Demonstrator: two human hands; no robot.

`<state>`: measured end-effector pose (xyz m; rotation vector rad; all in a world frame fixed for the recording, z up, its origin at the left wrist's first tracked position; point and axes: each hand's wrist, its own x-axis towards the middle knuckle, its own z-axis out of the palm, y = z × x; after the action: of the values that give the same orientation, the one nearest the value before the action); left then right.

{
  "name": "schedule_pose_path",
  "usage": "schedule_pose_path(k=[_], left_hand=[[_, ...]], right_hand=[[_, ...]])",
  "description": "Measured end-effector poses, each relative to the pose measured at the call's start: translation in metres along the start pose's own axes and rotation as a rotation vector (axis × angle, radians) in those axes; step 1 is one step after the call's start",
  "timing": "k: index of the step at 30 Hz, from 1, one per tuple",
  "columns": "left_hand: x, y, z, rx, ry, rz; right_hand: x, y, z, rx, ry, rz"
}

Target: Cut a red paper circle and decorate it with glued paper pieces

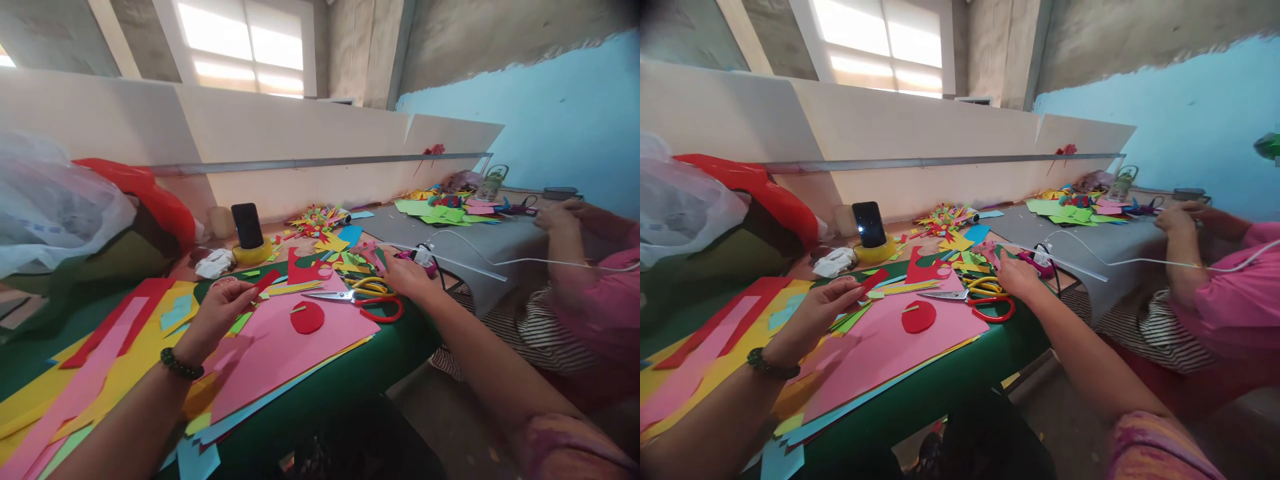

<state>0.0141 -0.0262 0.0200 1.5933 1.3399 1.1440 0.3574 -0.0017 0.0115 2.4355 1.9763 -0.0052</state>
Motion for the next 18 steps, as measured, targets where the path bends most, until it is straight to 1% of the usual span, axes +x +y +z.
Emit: schedule_pose_path(k=[4, 9, 15, 17, 18], left_hand=[[0.000, -0.001, 0.000, -0.026, -0.004, -0.012], [0.001, -0.002, 0.001, -0.036, -0.010, -0.005], [0.001, -0.002, 0.000, -0.037, -0.003, -0.005], [0.001, -0.003, 0.000, -0.030, -0.010, 0.001], [0.001, -0.005, 0.000, -0.025, -0.016, 0.005]], right_hand=[[-0.007, -0.007, -0.006, 0.000, 0.011, -0.006], [-0.018, -0.023, -0.012, -0.018, 0.019, -0.091], [-0.018, -0.038, -0.015, -0.029, -0.012, -0.073], [-0.023, -0.046, -0.020, -0.017, 0.002, -0.120], [-0.029, -0.051, -0.024, 0.002, 0.015, -0.170]])
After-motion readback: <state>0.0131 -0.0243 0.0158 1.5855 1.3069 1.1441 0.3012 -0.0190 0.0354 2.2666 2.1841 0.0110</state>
